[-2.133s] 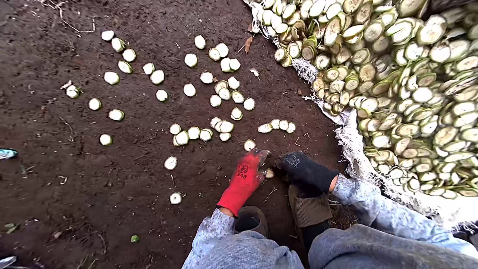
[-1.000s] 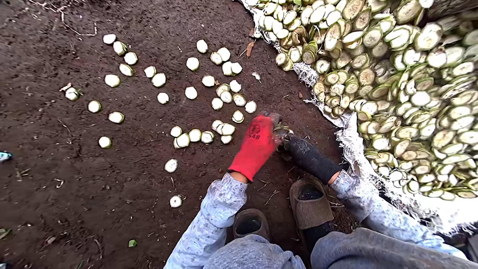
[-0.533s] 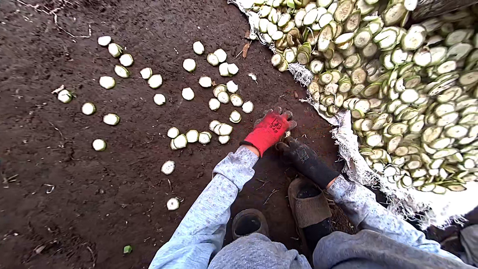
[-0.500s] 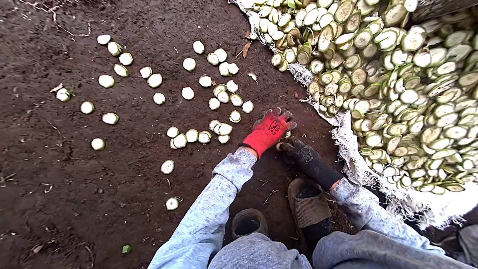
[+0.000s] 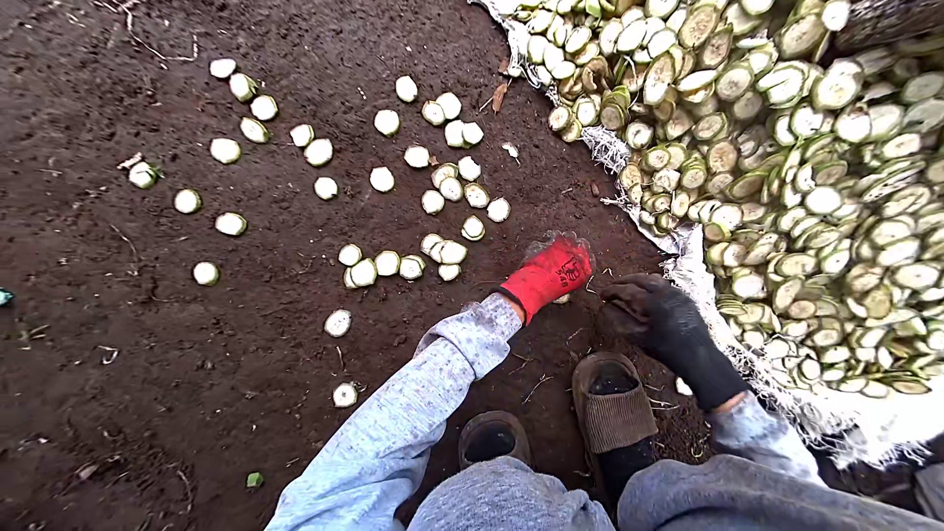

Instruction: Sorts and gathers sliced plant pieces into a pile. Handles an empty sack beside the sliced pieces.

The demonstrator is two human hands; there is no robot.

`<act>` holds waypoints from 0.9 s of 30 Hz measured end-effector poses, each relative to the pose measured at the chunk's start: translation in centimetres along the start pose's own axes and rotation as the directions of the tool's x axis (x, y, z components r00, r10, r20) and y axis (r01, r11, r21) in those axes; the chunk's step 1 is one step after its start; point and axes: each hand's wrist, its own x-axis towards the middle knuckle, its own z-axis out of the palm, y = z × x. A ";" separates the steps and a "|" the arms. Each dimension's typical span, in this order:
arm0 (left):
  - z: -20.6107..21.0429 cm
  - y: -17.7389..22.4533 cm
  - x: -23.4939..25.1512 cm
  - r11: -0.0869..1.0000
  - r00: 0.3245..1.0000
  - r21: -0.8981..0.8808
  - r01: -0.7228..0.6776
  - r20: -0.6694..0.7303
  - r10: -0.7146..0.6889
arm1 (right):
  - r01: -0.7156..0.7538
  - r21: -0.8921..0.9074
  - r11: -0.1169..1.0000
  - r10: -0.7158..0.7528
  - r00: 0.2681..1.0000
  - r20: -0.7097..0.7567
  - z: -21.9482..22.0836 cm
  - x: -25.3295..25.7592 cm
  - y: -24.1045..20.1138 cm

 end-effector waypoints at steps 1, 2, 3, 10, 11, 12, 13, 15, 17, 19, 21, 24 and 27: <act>-0.4 -0.1 0.1 1.000 1.000 0.002 -0.017 0.013 0.017 | 0.073 0.000 0.997 -0.073 0.996 0.049 3.2 0.8 -0.8; -0.8 -0.3 0.1 1.000 1.000 0.003 -0.024 0.007 0.024 | 0.115 -0.027 0.993 -0.113 0.991 0.073 5.7 1.5 -1.3; -1.7 -0.1 0.3 1.000 1.000 -0.025 -0.004 -0.023 0.003 | 0.124 -0.055 0.991 -0.119 0.989 0.088 7.5 1.9 -1.5; -15.1 9.9 0.5 0.667 0.774 -0.440 -0.602 -0.529 0.349 | -0.348 0.101 0.932 0.243 0.807 0.538 0.7 1.3 -3.4; -15.9 10.1 0.1 0.709 0.756 -0.361 -0.606 -0.540 0.371 | -0.318 0.126 0.940 0.242 0.878 0.412 -0.1 0.1 -2.6; -15.8 9.4 -0.6 0.776 0.746 -0.266 -0.572 -0.562 0.358 | -0.238 0.154 0.959 0.203 0.956 0.212 -1.1 -1.2 -1.2; -15.3 7.8 -1.4 0.840 0.739 -0.193 -0.507 -0.598 0.310 | -0.156 0.155 0.975 0.158 0.987 0.001 -3.0 -2.2 0.6; -12.3 3.2 -4.9 0.926 0.739 -0.214 -0.311 -0.667 0.093 | -0.146 -0.025 0.989 0.131 0.941 -0.311 -8.1 -4.2 4.7; -6.1 -1.7 -11.1 0.918 0.738 -0.394 -0.038 -0.631 -0.240 | -0.352 -0.159 0.923 0.275 0.887 -0.370 -11.8 -6.9 6.5; 1.7 -6.1 -17.2 0.808 0.615 -0.521 0.275 -0.550 -0.565 | -0.411 -0.159 0.898 0.360 0.892 -0.273 -10.7 -9.6 5.7; 8.4 -8.4 -22.3 0.611 0.454 -0.614 0.499 -0.416 -0.788 | -0.400 -0.149 0.904 0.410 0.911 0.046 -6.1 -13.2 5.4; 13.7 -6.2 -28.2 0.353 0.261 -0.670 0.653 -0.239 -0.935 | -0.238 -0.172 0.956 0.260 0.958 0.118 -0.3 -17.1 7.2; 17.3 -3.6 -30.9 0.239 0.170 -0.626 0.743 -0.169 -0.971 | -0.278 -0.196 0.940 0.319 0.921 0.222 -0.5 -15.8 5.9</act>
